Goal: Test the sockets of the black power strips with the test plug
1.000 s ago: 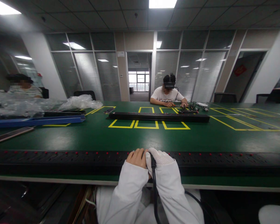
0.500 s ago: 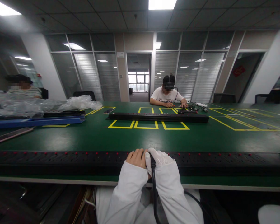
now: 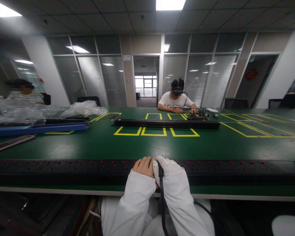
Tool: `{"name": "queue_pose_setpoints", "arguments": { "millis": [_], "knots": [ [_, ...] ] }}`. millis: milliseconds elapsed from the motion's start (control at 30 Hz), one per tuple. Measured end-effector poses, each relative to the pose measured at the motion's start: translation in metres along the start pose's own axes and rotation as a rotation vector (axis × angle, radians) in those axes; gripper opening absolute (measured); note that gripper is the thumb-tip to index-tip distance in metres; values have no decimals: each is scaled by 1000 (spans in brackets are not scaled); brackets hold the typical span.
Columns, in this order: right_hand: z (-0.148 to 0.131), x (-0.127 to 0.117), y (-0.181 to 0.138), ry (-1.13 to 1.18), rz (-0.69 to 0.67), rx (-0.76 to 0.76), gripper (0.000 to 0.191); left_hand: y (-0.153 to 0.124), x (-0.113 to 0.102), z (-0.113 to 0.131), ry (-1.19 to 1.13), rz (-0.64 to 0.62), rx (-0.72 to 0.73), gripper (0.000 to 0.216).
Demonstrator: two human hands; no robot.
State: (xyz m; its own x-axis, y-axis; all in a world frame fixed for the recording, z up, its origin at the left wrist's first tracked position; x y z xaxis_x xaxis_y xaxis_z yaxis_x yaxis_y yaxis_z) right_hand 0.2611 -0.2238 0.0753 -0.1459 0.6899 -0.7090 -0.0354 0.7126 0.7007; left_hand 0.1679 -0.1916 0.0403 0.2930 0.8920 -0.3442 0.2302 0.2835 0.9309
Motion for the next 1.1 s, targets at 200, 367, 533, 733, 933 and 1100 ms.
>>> {"name": "queue_pose_setpoints", "arguments": {
  "millis": [200,367,533,733,933,1100],
  "knots": [
    [0,-1,1,4,-5,0,34,1,0,0,9,4,13,25],
    [-1,-6,0,11,-6,8,35,1,0,0,-20,-31,18,26],
    [-2,-13,0,3,11,16,35,0,-1,1,-15,-27,9,27],
    [-2,-17,-3,-6,6,15,35,-1,-4,2,-70,-105,52,32],
    [-1,-17,-2,1,-6,14,33,0,-6,1,-85,-136,47,35],
    [0,-13,-2,6,-14,8,35,-1,-2,1,-48,-104,47,31]
  ]
}}
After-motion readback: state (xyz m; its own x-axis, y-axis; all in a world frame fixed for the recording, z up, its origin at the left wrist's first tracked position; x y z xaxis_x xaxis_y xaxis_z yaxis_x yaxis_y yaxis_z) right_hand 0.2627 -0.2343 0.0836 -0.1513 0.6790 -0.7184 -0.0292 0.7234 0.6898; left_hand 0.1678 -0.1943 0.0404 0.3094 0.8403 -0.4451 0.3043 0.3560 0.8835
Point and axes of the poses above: each hand's wrist, its own y-axis towards the middle knuckle, its own x-axis out of the palm, z = x × y, the point moved 5 cm from there along y, towards the middle knuckle, and after that the axes turned 10 degrees about z, right-handed, at the moved point
